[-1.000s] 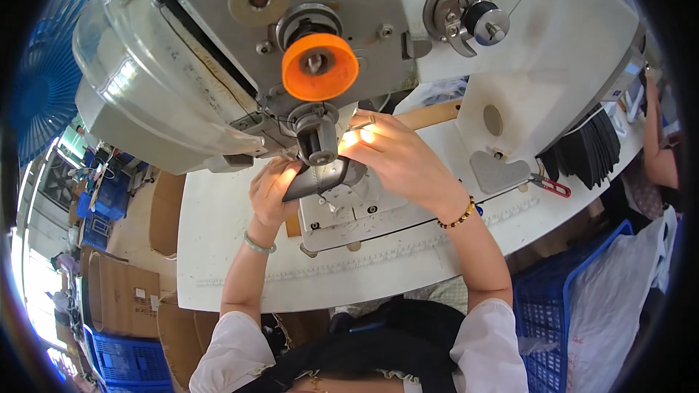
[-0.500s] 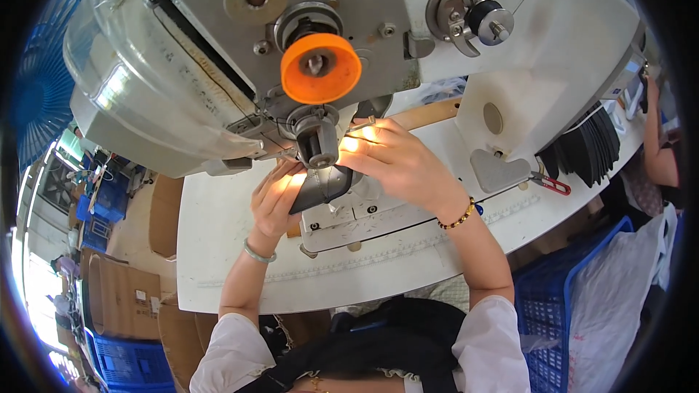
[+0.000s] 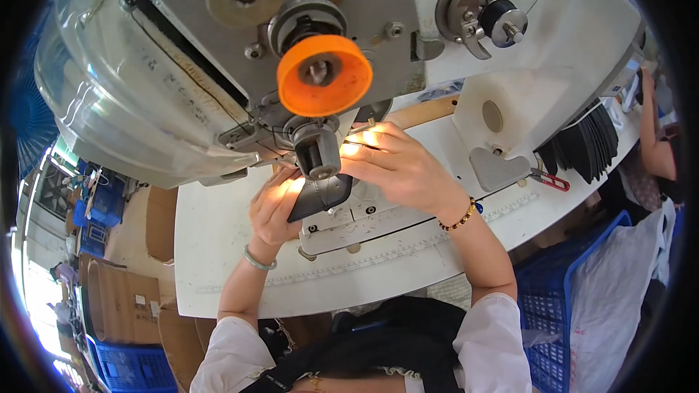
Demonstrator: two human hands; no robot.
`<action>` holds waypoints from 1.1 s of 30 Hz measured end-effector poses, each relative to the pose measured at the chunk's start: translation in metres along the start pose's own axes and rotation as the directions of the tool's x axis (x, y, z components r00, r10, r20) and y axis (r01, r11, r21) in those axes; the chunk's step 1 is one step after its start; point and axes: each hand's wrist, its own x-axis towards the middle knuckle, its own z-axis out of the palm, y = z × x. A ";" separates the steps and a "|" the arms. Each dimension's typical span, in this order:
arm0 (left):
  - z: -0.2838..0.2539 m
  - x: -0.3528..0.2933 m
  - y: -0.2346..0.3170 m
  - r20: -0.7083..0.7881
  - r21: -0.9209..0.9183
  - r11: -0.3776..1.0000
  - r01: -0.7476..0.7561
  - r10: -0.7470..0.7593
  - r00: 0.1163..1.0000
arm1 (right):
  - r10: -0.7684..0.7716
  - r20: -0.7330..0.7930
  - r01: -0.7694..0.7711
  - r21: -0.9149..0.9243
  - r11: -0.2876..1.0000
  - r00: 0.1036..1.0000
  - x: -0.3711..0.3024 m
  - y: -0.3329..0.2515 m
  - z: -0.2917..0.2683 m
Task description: Using a sewing machine to stitch together components of a shoe.
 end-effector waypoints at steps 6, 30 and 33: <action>-0.001 0.002 -0.002 -0.005 -0.012 1.000 -0.025 0.025 1.000 | -0.011 0.026 0.013 -0.046 0.999 1.000 0.001 -0.001 -0.003; -0.003 0.005 0.002 0.008 -0.050 0.998 0.040 -0.040 0.999 | 0.069 0.041 -0.069 0.012 0.998 0.997 0.000 -0.001 -0.008; -0.004 0.004 0.003 0.019 -0.082 0.995 0.060 -0.059 0.998 | 0.047 0.040 -0.048 0.007 0.999 0.998 -0.001 0.000 -0.008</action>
